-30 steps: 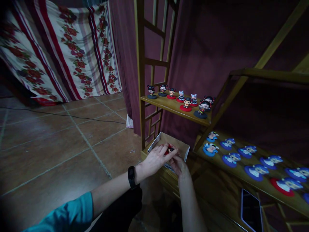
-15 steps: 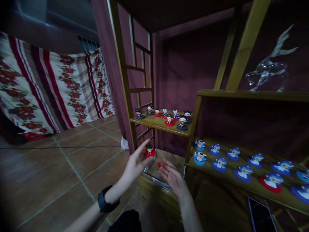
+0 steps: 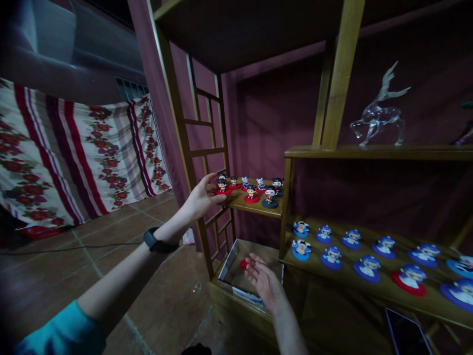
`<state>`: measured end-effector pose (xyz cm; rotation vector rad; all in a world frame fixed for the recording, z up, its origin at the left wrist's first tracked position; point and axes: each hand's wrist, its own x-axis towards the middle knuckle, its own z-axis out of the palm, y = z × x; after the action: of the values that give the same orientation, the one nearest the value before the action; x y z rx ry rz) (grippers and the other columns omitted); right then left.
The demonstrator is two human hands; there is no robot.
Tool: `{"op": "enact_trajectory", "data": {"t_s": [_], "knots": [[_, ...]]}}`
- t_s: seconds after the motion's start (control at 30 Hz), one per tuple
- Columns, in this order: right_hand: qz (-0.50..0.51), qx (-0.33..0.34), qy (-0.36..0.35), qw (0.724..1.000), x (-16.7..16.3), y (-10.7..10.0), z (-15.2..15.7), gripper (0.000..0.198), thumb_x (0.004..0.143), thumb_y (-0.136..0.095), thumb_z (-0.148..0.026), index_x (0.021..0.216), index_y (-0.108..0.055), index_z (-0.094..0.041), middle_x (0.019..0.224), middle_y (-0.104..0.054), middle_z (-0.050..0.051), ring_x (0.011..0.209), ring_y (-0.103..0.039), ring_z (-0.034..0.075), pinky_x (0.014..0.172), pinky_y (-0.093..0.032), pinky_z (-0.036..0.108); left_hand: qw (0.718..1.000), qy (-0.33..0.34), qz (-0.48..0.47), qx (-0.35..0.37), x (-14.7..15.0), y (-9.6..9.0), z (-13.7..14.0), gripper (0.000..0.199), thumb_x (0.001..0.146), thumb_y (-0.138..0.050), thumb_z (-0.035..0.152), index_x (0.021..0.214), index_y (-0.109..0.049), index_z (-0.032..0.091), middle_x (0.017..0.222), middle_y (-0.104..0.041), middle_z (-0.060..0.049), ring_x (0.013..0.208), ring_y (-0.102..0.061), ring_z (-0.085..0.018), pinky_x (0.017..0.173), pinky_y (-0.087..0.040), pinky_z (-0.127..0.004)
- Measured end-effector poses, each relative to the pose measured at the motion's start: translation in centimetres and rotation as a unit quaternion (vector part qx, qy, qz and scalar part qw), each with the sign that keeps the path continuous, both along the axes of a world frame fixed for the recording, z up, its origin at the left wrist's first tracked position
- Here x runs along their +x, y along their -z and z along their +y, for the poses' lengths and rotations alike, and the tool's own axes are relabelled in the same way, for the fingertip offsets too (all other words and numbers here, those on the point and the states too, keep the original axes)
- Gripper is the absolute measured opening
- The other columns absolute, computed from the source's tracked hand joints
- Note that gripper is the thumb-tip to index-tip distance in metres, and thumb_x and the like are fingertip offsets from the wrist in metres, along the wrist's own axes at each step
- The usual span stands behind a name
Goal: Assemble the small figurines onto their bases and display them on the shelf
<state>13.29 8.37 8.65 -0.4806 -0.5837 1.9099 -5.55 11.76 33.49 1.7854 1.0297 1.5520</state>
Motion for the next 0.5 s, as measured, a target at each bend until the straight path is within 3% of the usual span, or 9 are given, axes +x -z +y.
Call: {"op": "enact_trajectory", "data": {"t_s": [0.23, 0.5], "knots": [[-0.001, 0.011, 0.011, 1.0, 0.3, 0.3, 0.2, 0.03, 0.068, -0.066, -0.023, 0.098, -0.064, -0.02, 0.107, -0.065, 0.007, 0.093, -0.062, 0.017, 0.086, -0.047, 0.033, 0.996, -0.015, 0.055, -0.064, 0.6, 0.4, 4.0, 0.076, 0.054, -0.076, 0.014, 0.122, -0.042, 0.014, 0.078, -0.059, -0.001, 0.061, -0.054, -0.008, 0.059, -0.045, -0.022], [0.004, -0.013, 0.027, 1.0, 0.6, 0.6, 0.6, 0.026, 0.068, -0.067, -0.021, 0.094, -0.065, -0.02, 0.101, -0.068, 0.006, 0.089, -0.063, 0.016, 0.084, -0.048, 0.031, 0.993, 0.044, 0.022, -0.11, 0.7, 0.2, 3.7, 0.072, 0.055, -0.076, 0.014, 0.119, -0.044, 0.013, 0.075, -0.06, -0.001, 0.061, -0.056, -0.009, 0.058, -0.046, -0.022]]}}
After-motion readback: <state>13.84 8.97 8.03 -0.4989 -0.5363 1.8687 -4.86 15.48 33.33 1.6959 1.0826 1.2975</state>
